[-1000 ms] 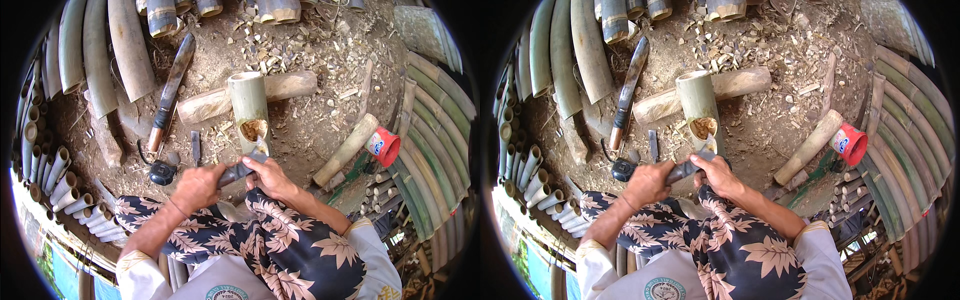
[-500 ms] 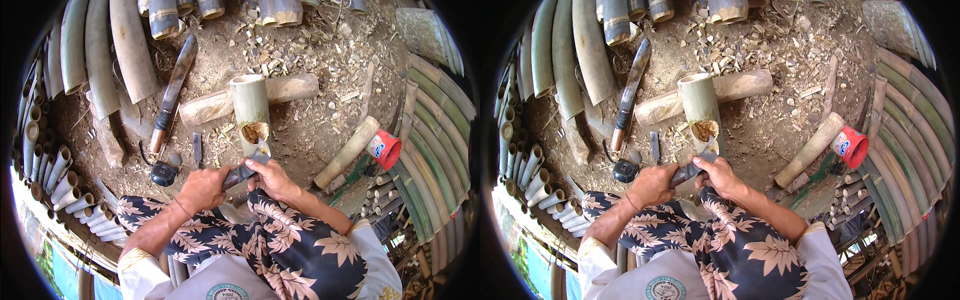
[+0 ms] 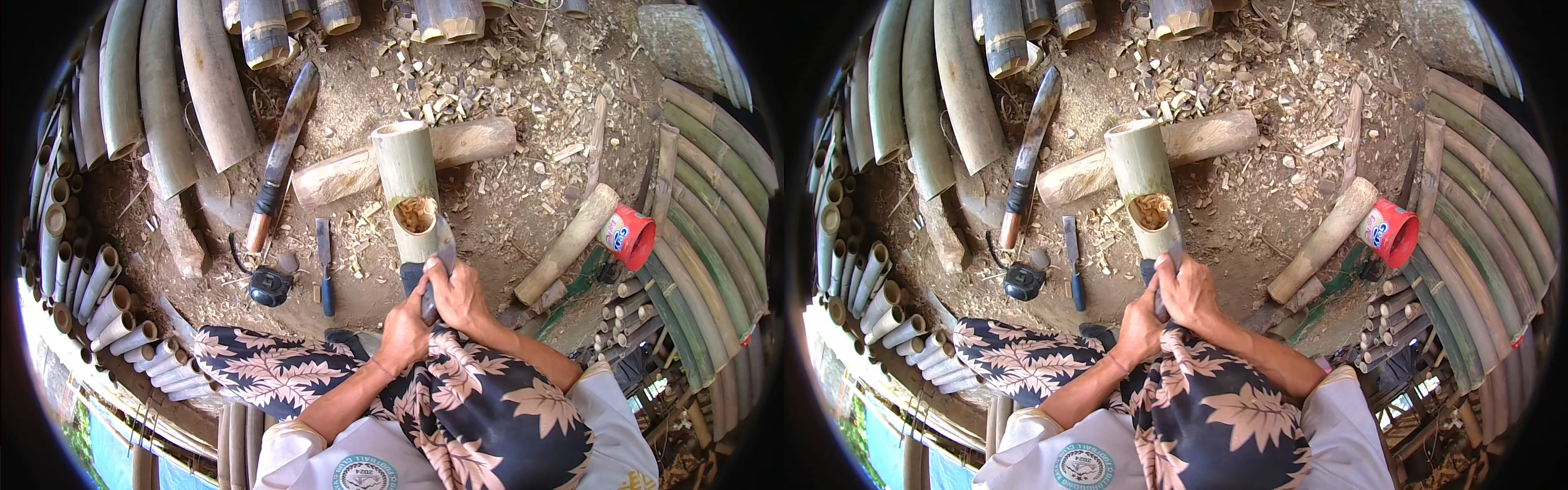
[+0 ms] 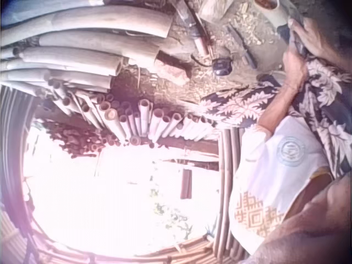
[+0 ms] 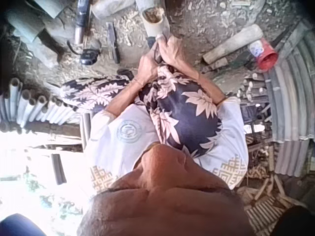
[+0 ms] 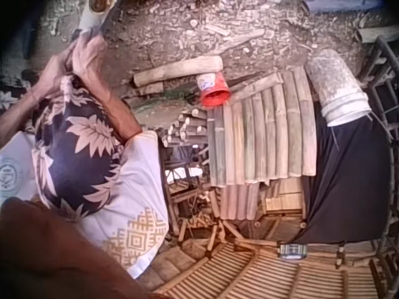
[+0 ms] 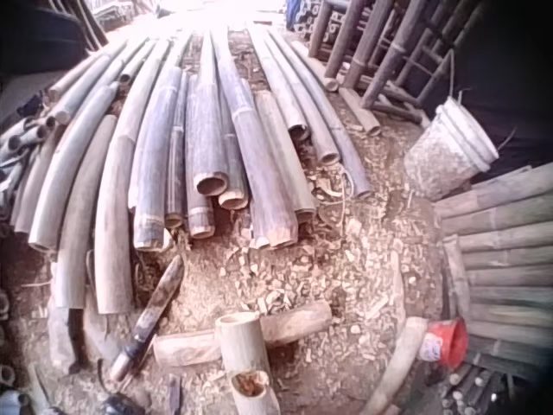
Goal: The person uses a knife and a curved blade to carve and hollow out a hole in a bamboo segment and then inserts a long bamboo pole into it to check the fit.
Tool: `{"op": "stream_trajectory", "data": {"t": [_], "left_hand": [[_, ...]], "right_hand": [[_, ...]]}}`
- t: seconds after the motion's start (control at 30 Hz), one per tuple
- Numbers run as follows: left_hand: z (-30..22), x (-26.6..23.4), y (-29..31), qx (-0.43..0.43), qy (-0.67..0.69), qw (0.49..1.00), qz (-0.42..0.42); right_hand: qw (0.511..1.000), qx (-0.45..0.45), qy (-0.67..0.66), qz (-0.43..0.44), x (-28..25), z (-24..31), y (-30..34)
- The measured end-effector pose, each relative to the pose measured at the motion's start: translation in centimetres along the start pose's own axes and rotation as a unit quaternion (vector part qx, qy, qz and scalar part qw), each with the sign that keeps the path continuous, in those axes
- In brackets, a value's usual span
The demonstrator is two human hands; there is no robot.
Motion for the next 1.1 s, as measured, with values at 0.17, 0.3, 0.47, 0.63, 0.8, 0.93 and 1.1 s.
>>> {"op": "stream_trajectory", "data": {"t": [0.17,0.3,0.47,0.63,0.8,0.93,1.1], "left_hand": [[2.7,-7.9,-1.0,-0.030,-0.100,0.990,-0.094],[-6.4,-16.5,-2.4,0.072,-0.458,0.885,-0.047],[-18.7,-15.9,-6.8,0.020,-0.670,0.728,0.142],[-21.7,-12.3,-10.3,0.067,-0.747,0.633,0.188],[-19.1,-15.0,-7.4,0.017,-0.724,0.659,0.203],[-7.6,-16.8,-5.9,0.034,-0.506,0.822,0.257],[-1.2,-10.7,-2.6,-0.044,-0.244,0.959,0.140]], "right_hand": [[0.959,0.034,-0.176,0.219,4.6,2.2,-4.1],[0.781,0.003,-0.593,0.195,4.9,4.8,-4.2],[0.503,-0.034,-0.842,0.191,2.6,5.2,-4.8],[0.364,-0.003,-0.903,0.226,1.7,3.8,-5.4],[0.440,0.043,-0.856,0.267,3.8,3.7,-4.1],[0.608,0.131,-0.725,0.295,4.6,2.6,-2.3],[0.863,0.151,-0.446,0.184,3.0,0.3,-1.7]]}}
Point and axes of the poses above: each hand's wrist, its own y-axis away from the middle knuckle, its own x-axis out of the palm, z = x × y, the point moved 5 cm from there along -y, towards the middle knuckle, and after that the axes turned 8 degrees about z, right-handed, at the moved point
